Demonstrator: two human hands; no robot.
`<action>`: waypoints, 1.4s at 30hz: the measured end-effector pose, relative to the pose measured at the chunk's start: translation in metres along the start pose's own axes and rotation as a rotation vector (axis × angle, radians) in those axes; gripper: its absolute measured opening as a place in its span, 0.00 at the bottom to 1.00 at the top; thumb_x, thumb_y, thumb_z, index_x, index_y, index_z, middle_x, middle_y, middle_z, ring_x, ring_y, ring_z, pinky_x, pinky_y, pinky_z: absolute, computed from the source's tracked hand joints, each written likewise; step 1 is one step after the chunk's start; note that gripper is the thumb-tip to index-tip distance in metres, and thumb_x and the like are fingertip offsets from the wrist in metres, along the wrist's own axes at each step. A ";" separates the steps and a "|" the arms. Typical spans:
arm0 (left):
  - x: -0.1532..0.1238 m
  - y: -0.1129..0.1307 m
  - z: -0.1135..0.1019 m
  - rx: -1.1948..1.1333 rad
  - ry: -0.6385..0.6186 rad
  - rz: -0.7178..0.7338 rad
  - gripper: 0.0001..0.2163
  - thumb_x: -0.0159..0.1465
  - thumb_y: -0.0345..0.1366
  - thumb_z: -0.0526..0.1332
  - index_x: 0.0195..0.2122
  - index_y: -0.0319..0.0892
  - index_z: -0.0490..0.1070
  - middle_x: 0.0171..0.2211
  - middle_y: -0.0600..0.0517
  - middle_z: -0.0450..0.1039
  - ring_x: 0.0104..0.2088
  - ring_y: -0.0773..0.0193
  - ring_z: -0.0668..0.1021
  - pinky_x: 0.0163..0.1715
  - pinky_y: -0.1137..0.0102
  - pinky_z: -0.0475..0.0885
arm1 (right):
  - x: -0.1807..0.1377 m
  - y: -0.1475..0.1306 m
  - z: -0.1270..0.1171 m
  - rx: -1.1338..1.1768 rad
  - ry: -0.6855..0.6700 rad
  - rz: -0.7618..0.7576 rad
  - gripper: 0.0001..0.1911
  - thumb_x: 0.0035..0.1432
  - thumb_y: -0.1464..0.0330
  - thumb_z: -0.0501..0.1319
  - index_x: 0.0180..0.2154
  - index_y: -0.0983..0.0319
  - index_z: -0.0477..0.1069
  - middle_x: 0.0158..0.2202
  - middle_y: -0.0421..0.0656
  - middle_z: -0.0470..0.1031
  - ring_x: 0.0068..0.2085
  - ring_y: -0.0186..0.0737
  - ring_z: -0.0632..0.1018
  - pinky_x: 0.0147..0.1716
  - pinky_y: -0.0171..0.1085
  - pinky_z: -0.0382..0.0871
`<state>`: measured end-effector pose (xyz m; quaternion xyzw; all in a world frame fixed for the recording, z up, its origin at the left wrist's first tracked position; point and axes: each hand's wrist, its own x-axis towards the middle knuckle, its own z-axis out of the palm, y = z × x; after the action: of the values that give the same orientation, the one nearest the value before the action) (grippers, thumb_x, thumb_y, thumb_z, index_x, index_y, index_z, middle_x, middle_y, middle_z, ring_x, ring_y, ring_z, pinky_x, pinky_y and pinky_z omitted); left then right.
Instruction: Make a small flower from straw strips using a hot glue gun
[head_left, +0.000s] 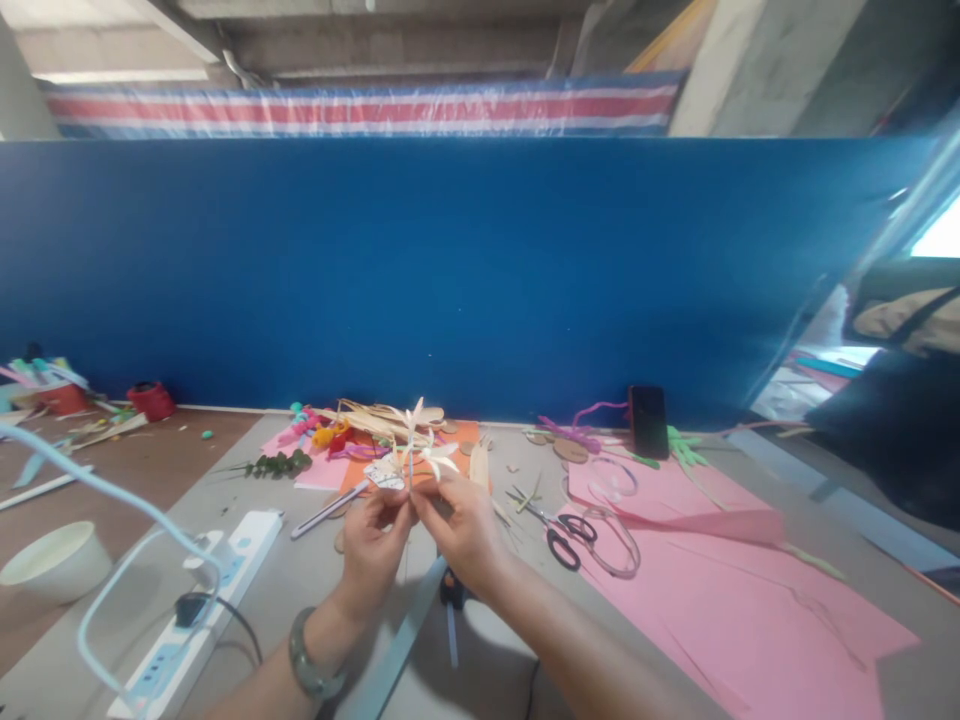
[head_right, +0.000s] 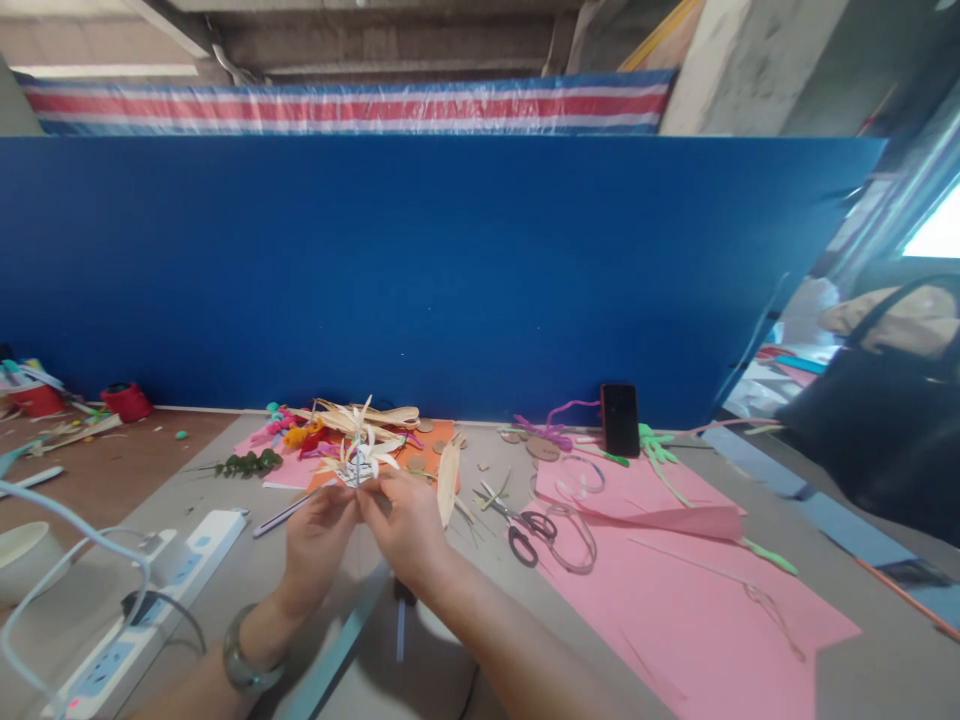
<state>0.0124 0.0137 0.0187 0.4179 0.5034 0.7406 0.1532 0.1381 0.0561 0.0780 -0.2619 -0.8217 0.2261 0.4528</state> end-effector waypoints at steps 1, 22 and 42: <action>0.000 0.000 0.000 0.008 0.004 0.010 0.11 0.52 0.42 0.70 0.27 0.39 0.76 0.24 0.49 0.77 0.26 0.61 0.80 0.29 0.68 0.78 | 0.000 0.000 0.000 -0.002 -0.002 -0.003 0.07 0.59 0.68 0.59 0.31 0.61 0.75 0.28 0.44 0.77 0.32 0.40 0.77 0.34 0.36 0.69; 0.010 0.023 -0.009 -0.153 -0.274 -0.150 0.05 0.58 0.36 0.66 0.30 0.40 0.75 0.29 0.52 0.76 0.26 0.66 0.77 0.27 0.72 0.75 | 0.008 0.000 -0.010 0.089 -0.113 0.029 0.06 0.57 0.72 0.61 0.28 0.64 0.75 0.25 0.41 0.76 0.28 0.35 0.74 0.30 0.33 0.64; 0.023 0.039 -0.015 -0.222 -0.284 -0.340 0.06 0.53 0.35 0.70 0.24 0.40 0.76 0.22 0.55 0.73 0.24 0.69 0.74 0.29 0.75 0.71 | 0.012 -0.001 -0.012 0.302 -0.278 0.203 0.07 0.55 0.71 0.60 0.26 0.65 0.73 0.24 0.40 0.73 0.27 0.33 0.69 0.27 0.32 0.60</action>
<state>-0.0059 0.0016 0.0614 0.4076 0.4554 0.6889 0.3898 0.1427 0.0647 0.0925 -0.2390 -0.8024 0.4249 0.3443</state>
